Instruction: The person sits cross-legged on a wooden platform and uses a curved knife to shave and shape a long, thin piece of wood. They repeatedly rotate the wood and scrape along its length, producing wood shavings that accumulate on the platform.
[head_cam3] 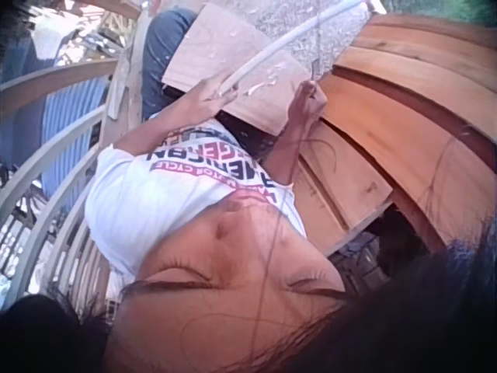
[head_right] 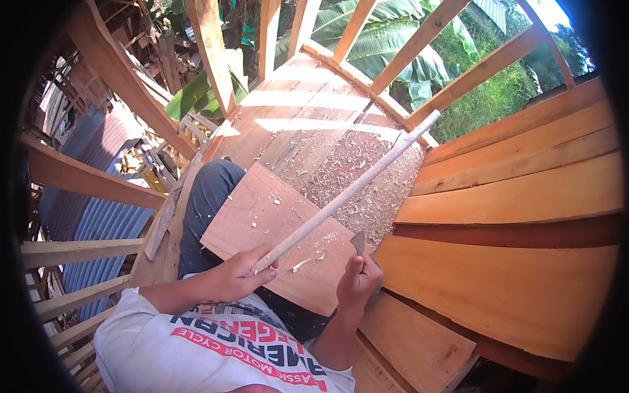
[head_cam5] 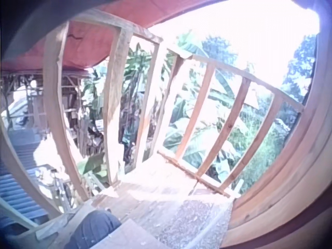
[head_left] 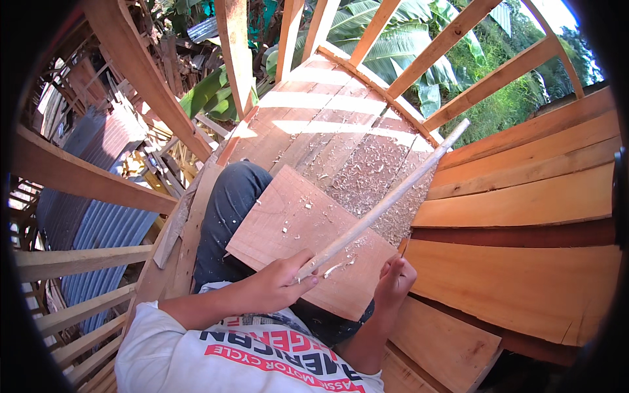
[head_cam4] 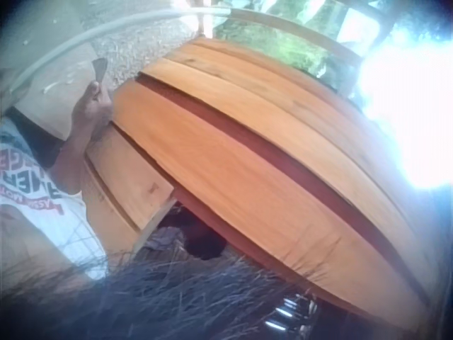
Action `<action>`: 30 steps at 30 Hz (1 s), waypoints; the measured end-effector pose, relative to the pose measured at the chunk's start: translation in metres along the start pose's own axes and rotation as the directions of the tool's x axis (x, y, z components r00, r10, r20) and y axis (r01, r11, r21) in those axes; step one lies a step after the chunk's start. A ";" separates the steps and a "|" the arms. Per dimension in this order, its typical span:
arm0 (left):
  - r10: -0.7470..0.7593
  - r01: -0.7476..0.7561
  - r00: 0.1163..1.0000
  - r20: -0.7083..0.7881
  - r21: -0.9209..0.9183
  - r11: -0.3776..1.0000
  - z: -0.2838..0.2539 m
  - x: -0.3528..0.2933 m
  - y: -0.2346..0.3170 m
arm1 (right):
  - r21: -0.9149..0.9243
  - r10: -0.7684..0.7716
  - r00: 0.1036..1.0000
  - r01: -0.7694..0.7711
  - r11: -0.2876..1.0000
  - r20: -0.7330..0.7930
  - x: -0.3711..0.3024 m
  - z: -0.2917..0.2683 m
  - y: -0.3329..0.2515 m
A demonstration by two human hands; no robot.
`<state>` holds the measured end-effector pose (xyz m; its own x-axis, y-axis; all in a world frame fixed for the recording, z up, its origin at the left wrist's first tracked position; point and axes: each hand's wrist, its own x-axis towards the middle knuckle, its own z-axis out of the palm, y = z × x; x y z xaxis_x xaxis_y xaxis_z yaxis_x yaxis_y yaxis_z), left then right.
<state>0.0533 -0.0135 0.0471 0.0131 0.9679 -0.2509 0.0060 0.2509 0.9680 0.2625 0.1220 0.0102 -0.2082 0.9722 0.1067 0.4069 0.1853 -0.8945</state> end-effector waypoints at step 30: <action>-0.143 0.136 0.959 0.244 0.044 0.990 0.022 0.020 0.022 | -0.251 -0.138 0.986 0.111 0.962 -0.095 0.004 -0.015 0.005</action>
<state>0.0757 0.0109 0.0632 0.2555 0.8890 -0.3800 0.0521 0.3798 0.9236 0.2767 0.1290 0.0125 -0.1775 0.9463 0.2701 0.5913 0.3219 -0.7394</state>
